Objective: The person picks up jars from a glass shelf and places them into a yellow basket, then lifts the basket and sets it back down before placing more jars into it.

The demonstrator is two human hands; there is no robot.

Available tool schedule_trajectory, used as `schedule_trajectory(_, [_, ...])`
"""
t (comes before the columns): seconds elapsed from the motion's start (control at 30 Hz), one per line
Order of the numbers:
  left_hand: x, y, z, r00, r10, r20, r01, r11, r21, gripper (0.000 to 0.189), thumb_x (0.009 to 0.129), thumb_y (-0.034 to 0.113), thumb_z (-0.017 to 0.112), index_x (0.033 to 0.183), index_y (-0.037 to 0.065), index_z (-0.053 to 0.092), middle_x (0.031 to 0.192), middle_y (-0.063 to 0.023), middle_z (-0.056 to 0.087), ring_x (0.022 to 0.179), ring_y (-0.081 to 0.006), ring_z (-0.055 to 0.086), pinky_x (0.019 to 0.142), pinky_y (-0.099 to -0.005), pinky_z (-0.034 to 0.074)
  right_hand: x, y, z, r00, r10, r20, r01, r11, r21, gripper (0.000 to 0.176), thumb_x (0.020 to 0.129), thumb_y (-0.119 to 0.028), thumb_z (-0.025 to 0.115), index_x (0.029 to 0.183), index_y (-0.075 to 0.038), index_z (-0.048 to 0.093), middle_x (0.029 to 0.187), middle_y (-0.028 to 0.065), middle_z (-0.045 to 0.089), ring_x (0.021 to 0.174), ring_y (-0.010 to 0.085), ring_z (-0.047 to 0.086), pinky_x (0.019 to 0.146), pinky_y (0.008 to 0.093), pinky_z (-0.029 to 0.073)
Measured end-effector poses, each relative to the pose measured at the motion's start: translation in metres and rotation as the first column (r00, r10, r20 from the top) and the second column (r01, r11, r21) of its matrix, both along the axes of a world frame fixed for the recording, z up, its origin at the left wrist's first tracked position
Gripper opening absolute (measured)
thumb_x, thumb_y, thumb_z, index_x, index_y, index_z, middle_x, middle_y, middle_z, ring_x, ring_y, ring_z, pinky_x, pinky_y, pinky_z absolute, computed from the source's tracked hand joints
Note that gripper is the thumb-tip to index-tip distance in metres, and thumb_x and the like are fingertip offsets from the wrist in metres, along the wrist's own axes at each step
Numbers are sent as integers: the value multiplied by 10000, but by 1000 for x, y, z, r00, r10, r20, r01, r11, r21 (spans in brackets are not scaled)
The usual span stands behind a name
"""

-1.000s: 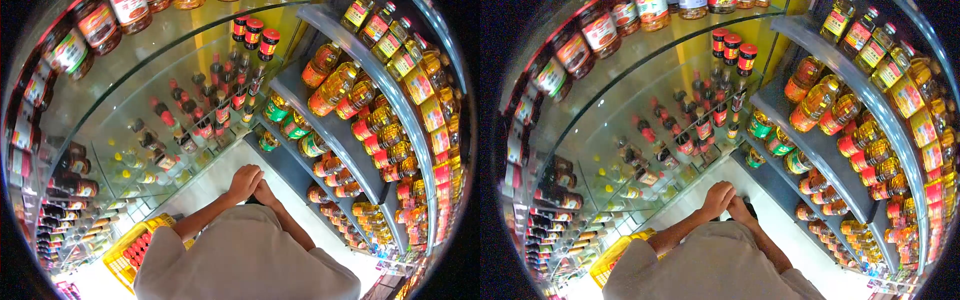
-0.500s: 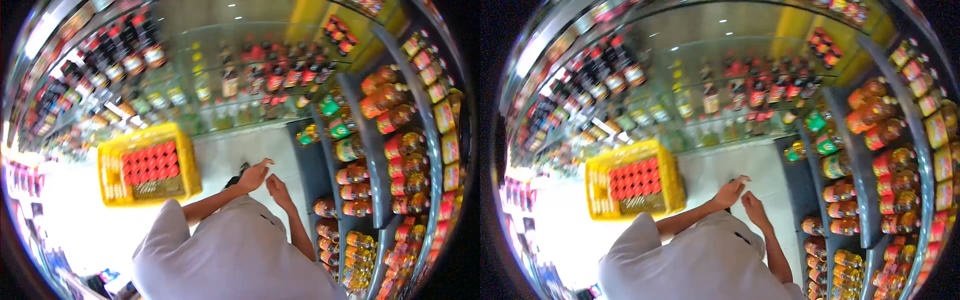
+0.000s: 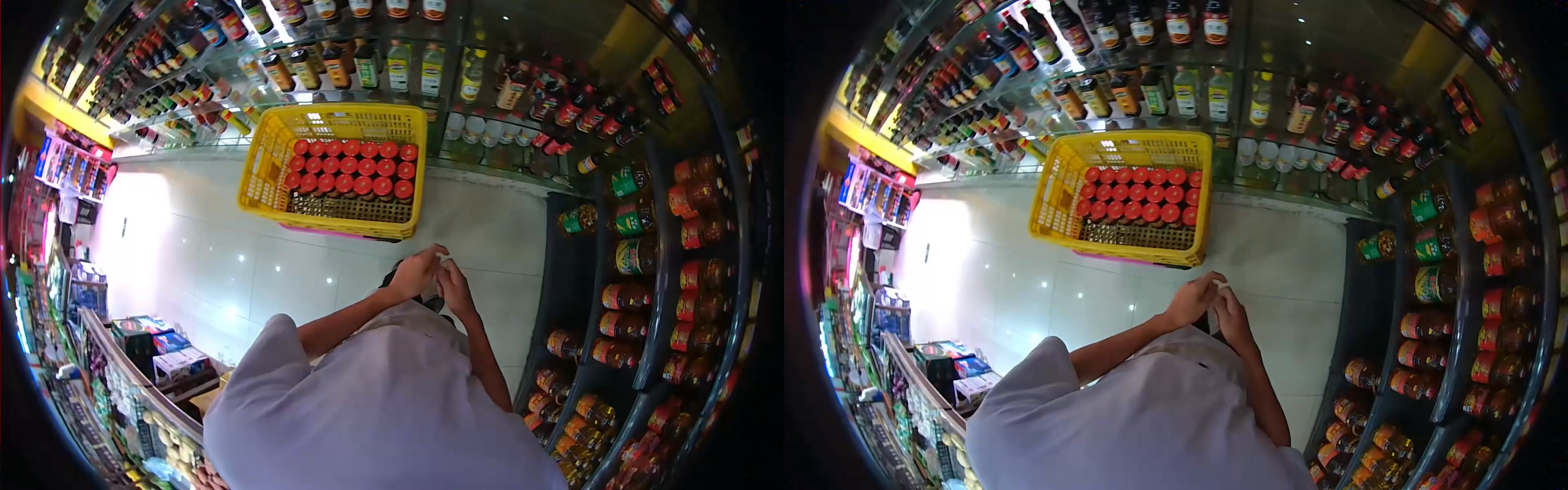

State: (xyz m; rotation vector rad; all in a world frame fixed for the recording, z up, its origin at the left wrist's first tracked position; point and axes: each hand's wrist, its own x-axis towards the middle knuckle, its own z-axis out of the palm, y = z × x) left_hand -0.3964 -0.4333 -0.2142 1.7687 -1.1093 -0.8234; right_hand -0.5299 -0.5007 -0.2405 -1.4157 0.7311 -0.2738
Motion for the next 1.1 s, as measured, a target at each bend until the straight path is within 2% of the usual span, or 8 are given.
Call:
schedule_trajectory(0.23, [83, 58, 13, 986, 160, 42, -158, 986, -59, 231, 899, 101, 479, 1121, 83, 537, 831, -180, 643, 813, -392, 623, 691, -457, 484, 104, 35, 18, 994, 90, 56, -91, 996, 20, 195, 1012, -199, 418, 875, -73, 476, 687, -19, 458, 532, 50, 406, 492, 224, 339])
schedule_trajectory(0.3, [121, 77, 18, 982, 186, -24, -187, 978, -91, 208, 909, 94, 478, 1107, 77, 537, 846, -178, 654, 827, -399, 621, 692, -462, 487, 140, 45, 11, 991, 120, -53, -129, 970, -207, 305, 979, -284, 487, 838, -15, 517, 668, 60, 535, 586, 139, 513, 542, 340, 404])
schedule_trajectory(0.43, [225, 116, 6, 951, 277, 134, -263, 958, -115, 168, 903, 128, 516, 1059, 67, 526, 851, -209, 652, 821, -400, 628, 668, -480, 490, 237, 61, 16, 974, 153, -165, -206, 902, -379, 322, 949, -294, 535, 823, 1, 561, 715, 115, 595, 609, 213, 569, 567, 380, 422])
schedule_trajectory(0.5, [287, 132, -9, 939, 265, 219, -270, 963, -9, 178, 894, 144, 534, 1054, 69, 516, 830, -213, 649, 803, -401, 628, 667, -485, 491, 285, 68, -1, 956, 166, -242, -267, 834, -483, 314, 956, -277, 540, 838, 12, 509, 612, 54, 506, 536, 201, 478, 547, 338, 405])
schedule_trajectory(0.63, [388, 133, -62, 876, 137, 463, -282, 923, 261, 232, 858, 164, 579, 1060, 91, 491, 844, -209, 639, 806, -399, 633, 667, -501, 500, 356, 79, -39, 954, 215, -209, -293, 819, -494, 248, 943, -250, 555, 982, -5, 545, 682, 79, 570, 613, 247, 562, 604, 362, 443])
schedule_trajectory(0.7, [419, 131, -99, 792, 31, 610, -272, 912, 307, 322, 828, 138, 600, 1129, 134, 485, 962, -180, 613, 895, -375, 628, 670, -488, 522, 381, 79, -53, 876, 270, -399, -426, 822, -378, 288, 930, -213, 561, 1148, -30, 520, 770, 96, 604, 712, 248, 614, 662, 375, 463])
schedule_trajectory(0.93, [459, 111, -182, 642, -332, 691, -178, 812, 556, 591, 735, 155, 704, 1256, 243, 441, 1130, -152, 532, 1011, -327, 582, 702, -433, 542, 443, 87, -113, 835, 294, -465, -407, 899, -162, 452, 888, -161, 580, 1312, -59, 459, 827, 129, 612, 750, 250, 614, 702, 384, 469])
schedule_trajectory(1.1, [465, 110, -209, 683, -339, 647, -176, 783, 596, 660, 707, 122, 728, 1266, 279, 415, 1120, -175, 525, 1004, -332, 591, 653, -430, 549, 481, 99, -182, 936, 160, -312, -271, 896, -352, 585, 836, -90, 557, 1389, -27, 378, 815, 140, 598, 701, 239, 586, 651, 377, 462])
